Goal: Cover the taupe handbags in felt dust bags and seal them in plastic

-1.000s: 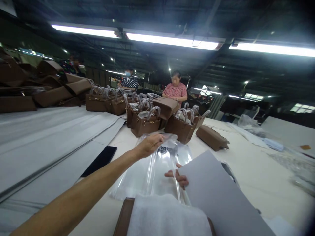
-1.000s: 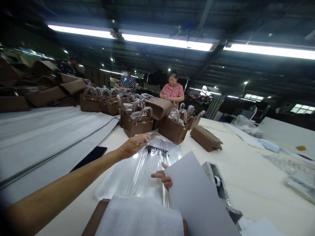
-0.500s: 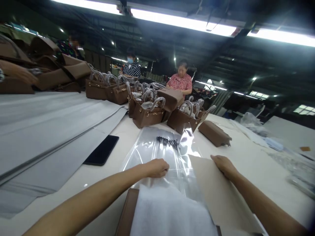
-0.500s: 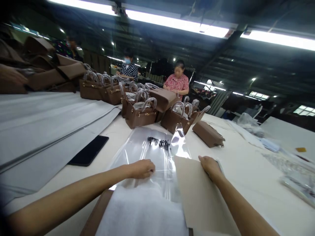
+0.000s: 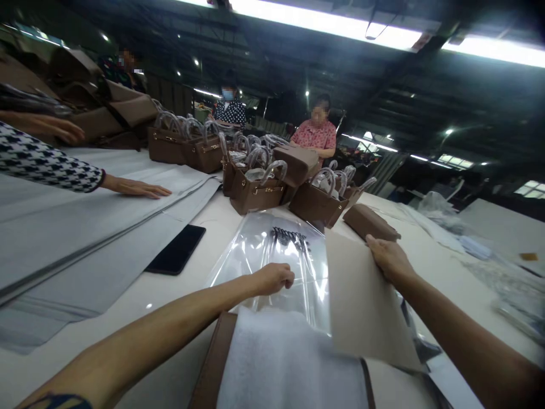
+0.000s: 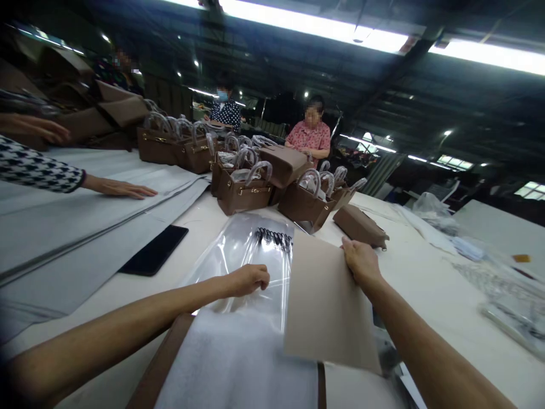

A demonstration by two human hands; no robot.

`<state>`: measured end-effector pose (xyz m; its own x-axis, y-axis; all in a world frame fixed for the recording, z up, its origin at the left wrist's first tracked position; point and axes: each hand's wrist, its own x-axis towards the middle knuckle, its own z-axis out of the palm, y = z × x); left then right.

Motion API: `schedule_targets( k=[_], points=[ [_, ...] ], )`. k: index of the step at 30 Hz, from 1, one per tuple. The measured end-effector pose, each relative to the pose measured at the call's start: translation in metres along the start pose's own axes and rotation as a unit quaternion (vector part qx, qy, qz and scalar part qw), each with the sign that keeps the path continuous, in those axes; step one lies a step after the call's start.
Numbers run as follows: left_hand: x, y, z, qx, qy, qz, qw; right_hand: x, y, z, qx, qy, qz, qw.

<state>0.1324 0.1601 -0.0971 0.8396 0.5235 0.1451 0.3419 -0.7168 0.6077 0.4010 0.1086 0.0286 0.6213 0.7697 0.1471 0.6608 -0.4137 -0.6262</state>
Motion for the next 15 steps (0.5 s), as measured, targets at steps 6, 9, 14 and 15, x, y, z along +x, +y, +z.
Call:
schedule_targets(
  k=[6,9,14,15],
  points=[
    [0.003,0.006,-0.009,-0.105,-0.003,-0.025,0.994,0.027,-0.018,0.029,-0.058,0.114,-0.014,0.992],
    [0.000,0.004,-0.009,-0.130,-0.005,-0.053,0.990,0.008,-0.023,0.051,-0.042,0.086,-0.059,0.994],
    [-0.007,-0.009,-0.007,-0.103,-0.025,-0.085,0.991,-0.026,-0.001,0.038,-0.025,-0.167,-0.164,0.972],
    [-0.008,-0.011,-0.008,-0.095,-0.035,-0.080,0.992,-0.028,0.011,0.027,-0.045,-0.225,-0.167,0.959]
  ],
)
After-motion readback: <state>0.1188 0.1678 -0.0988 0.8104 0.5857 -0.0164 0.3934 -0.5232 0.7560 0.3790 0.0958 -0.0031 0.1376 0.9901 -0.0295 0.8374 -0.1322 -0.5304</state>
